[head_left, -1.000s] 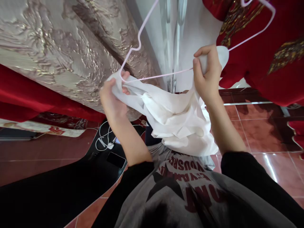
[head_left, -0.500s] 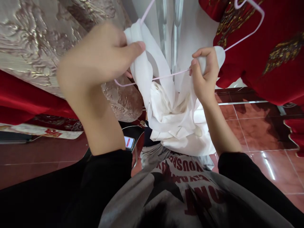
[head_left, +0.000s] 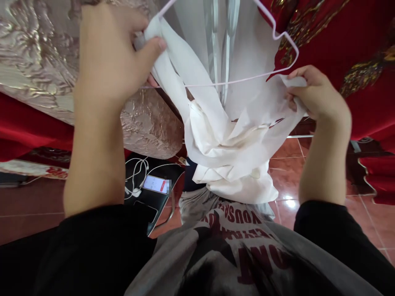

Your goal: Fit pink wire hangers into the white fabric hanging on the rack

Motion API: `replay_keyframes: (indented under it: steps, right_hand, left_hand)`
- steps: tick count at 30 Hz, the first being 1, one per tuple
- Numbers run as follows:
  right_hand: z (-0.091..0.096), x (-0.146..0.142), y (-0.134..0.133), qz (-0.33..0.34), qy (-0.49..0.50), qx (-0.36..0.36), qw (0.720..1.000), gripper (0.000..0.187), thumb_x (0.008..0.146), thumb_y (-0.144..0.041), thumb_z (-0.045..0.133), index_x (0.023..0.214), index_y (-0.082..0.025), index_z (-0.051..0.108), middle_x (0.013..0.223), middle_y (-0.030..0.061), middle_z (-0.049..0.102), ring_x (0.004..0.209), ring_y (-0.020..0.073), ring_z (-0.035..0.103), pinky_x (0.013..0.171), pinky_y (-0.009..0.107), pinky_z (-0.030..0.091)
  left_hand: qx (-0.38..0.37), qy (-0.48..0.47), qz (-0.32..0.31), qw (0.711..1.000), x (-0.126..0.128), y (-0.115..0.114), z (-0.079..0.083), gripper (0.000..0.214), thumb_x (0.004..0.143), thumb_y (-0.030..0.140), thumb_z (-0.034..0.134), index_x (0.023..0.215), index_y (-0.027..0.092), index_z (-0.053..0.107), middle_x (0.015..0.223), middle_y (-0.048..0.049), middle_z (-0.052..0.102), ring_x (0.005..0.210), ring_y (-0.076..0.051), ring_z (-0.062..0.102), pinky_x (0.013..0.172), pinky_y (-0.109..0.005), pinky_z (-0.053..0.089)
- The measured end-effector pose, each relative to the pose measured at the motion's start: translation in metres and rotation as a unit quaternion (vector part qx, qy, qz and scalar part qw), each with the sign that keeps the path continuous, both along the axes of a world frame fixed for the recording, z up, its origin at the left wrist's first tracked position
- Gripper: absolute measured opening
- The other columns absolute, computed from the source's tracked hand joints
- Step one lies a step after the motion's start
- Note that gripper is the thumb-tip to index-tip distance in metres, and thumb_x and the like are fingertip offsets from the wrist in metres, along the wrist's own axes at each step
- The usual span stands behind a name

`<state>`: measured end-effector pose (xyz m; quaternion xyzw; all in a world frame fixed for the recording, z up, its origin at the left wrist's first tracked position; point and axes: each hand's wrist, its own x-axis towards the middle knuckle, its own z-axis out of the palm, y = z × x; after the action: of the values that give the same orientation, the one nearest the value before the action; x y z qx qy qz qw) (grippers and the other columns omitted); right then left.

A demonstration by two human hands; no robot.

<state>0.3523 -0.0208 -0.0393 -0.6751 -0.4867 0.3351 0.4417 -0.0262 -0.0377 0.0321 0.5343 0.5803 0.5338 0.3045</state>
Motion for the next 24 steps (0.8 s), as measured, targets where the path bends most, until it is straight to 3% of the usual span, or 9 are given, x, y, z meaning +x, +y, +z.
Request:
replay_keyframes:
  steps: [2,4,7,9,13,19,21,23,24]
  right_hand:
    - [0.016,0.017,0.006,-0.006,-0.132,0.005,0.991,0.041,0.075,0.011,0.051,0.102,-0.017,0.063,0.052,-0.0107,0.049,0.042,0.001,0.041,0.046,0.018,0.025]
    - [0.032,0.025,0.014,-0.027,-0.237,0.041,0.97,0.046,0.074,0.01,0.054,0.11,-0.017,0.065,0.062,-0.0088,0.056,0.05,0.0001,0.045,0.046,0.015,0.027]
    - [0.056,0.024,0.026,-0.012,-0.281,0.09,0.955,0.048,0.076,0.002,0.057,0.119,-0.018,0.063,0.1,-0.0034,0.067,0.066,-0.003,0.047,0.049,0.008,0.029]
    - [0.07,0.016,0.032,0.025,-0.27,0.103,0.957,0.048,0.078,-0.003,0.06,0.123,-0.019,0.062,0.11,-0.0043,0.067,0.068,-0.0043,0.047,0.051,0.005,0.03]
    - [0.088,-0.012,0.03,0.09,-0.192,0.113,0.971,0.048,0.079,-0.001,0.059,0.123,-0.019,0.059,0.078,-0.0117,0.064,0.064,-0.0022,0.055,0.053,0.007,0.036]
    - [0.102,-0.05,0.006,0.212,-0.22,0.186,0.934,0.041,0.083,-0.003,0.051,0.118,-0.016,0.066,0.098,-0.0107,0.065,0.093,0.0012,0.059,0.057,0.001,0.033]
    - [0.109,-0.058,-0.008,0.219,-0.255,0.158,0.929,0.036,0.088,-0.012,0.047,0.116,-0.019,0.069,0.096,-0.0111,0.065,0.103,0.0059,0.06,0.057,0.0,0.031]
    - [0.115,-0.064,-0.02,0.199,-0.276,0.129,0.932,0.03,0.089,-0.023,0.046,0.099,-0.017,0.073,0.089,-0.0119,0.063,0.121,0.0117,0.055,0.056,-0.004,0.025]
    - [0.118,-0.065,-0.024,0.181,-0.235,0.129,0.946,0.029,0.089,-0.023,0.046,0.088,-0.015,0.074,0.085,-0.0116,0.063,0.128,0.0132,0.051,0.055,-0.005,0.022]
  left_hand:
    - [0.038,0.214,-0.083,0.972,-0.001,0.002,0.003,0.021,0.096,0.026,0.071,0.096,0.005,0.07,0.076,0.0001,0.062,0.087,-0.019,0.066,0.115,-0.058,0.037]
    - [0.063,0.308,-0.102,0.944,0.001,0.003,0.004,0.024,0.099,0.029,0.065,0.101,0.006,0.072,0.075,-0.0003,0.06,0.075,-0.016,0.063,0.112,-0.06,0.04]
    - [0.081,0.295,-0.098,0.947,0.002,0.006,0.001,0.027,0.101,0.03,0.062,0.098,0.005,0.073,0.071,-0.0016,0.06,0.065,-0.017,0.06,0.103,-0.063,0.047]
    - [0.093,0.254,-0.112,0.956,0.001,0.008,-0.004,0.028,0.098,0.036,0.066,0.095,0.008,0.074,0.07,-0.0019,0.063,0.062,-0.018,0.06,0.101,-0.062,0.05]
    - [0.107,0.238,-0.12,0.958,-0.002,0.013,-0.013,0.028,0.095,0.039,0.069,0.092,0.012,0.074,0.069,-0.002,0.064,0.06,-0.017,0.059,0.098,-0.059,0.054]
    - [0.096,0.247,-0.117,0.957,0.001,0.014,-0.011,0.023,0.094,0.036,0.069,0.091,0.014,0.073,0.068,-0.0021,0.06,0.061,-0.019,0.058,0.094,-0.057,0.055]
    - [0.095,0.291,-0.098,0.947,0.003,0.013,-0.009,0.02,0.096,0.033,0.066,0.088,0.016,0.072,0.067,-0.0008,0.052,0.068,-0.019,0.055,0.103,-0.053,0.049]
    - [0.104,0.322,-0.091,0.936,0.004,0.013,-0.009,0.019,0.096,0.028,0.065,0.081,0.016,0.066,0.067,0.0,0.04,0.073,-0.018,0.049,0.11,-0.045,0.043]
    - [0.109,0.325,-0.09,0.935,0.005,0.014,-0.01,0.02,0.095,0.026,0.065,0.077,0.016,0.062,0.068,0.0001,0.036,0.074,-0.017,0.046,0.111,-0.039,0.04]
